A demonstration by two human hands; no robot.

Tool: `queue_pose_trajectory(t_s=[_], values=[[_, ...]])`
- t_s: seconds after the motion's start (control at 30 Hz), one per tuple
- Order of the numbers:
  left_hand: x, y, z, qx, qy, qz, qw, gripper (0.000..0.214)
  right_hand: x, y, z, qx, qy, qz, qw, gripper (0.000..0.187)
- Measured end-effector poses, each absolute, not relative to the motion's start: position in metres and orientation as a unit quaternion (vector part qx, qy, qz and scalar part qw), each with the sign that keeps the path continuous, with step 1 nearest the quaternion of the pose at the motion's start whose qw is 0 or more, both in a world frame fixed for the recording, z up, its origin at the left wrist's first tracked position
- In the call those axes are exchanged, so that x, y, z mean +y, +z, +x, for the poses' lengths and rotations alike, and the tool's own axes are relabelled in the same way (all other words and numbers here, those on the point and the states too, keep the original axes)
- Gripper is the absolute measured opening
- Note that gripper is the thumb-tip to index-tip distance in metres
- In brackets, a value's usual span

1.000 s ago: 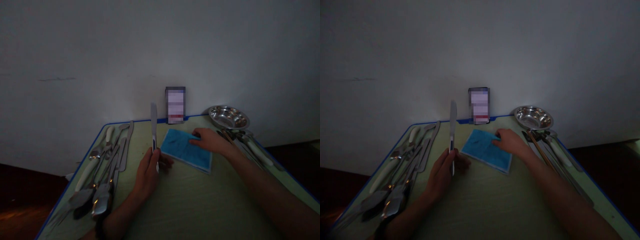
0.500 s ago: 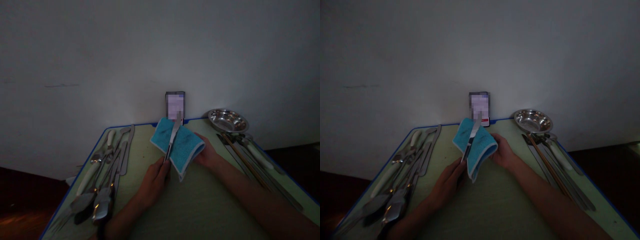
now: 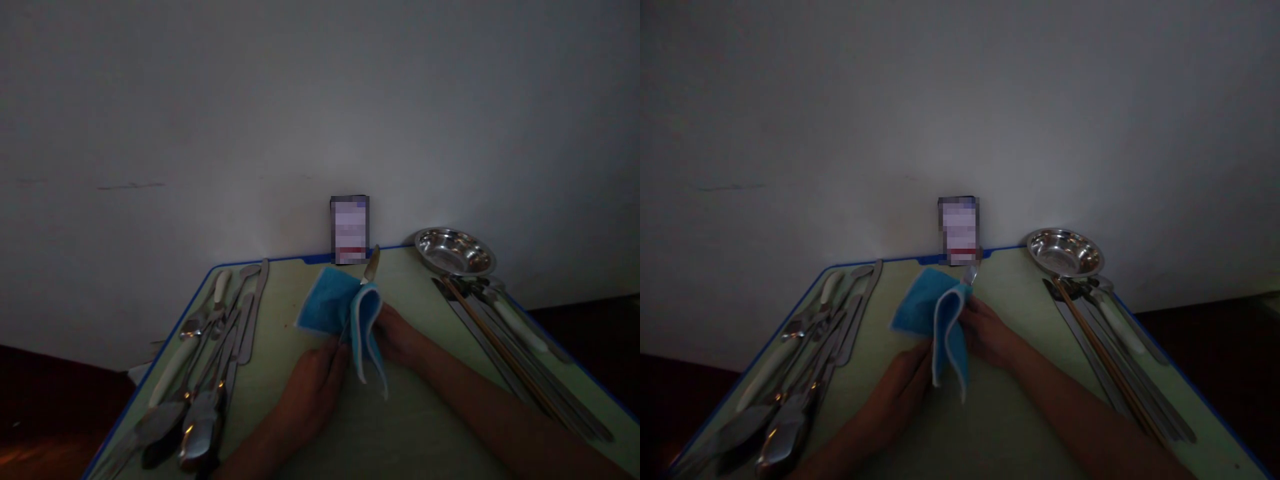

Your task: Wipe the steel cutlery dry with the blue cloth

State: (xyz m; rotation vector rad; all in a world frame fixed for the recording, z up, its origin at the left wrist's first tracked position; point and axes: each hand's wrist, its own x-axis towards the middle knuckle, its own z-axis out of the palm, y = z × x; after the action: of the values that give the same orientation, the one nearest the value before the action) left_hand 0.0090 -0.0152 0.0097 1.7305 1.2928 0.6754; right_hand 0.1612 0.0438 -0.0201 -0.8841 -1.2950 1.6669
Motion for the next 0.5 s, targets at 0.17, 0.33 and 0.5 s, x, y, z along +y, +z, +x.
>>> queue_pose_trajectory(t_s=[0.17, 0.33, 0.5], values=[[-0.0164, 0.0073, 0.0059, 0.512, 0.266, 0.690, 0.438, 0.030, 0.0435, -0.0128, 0.1571, -0.327, 0.789, -0.280, 0.438, 0.028], [-0.0158, 0.0030, 0.0076, 0.534, 0.283, 0.648, 0.463, 0.033, 0.0459, -0.0122, 0.1561, -0.314, 0.783, -0.307, 0.440, 0.026], [-0.0136, 0.0035, 0.0097, 0.535, 0.297, 0.642, 0.462, 0.033, 0.0487, -0.0120, 0.1562, -0.299, 0.769, -0.329, 0.459, 0.029]])
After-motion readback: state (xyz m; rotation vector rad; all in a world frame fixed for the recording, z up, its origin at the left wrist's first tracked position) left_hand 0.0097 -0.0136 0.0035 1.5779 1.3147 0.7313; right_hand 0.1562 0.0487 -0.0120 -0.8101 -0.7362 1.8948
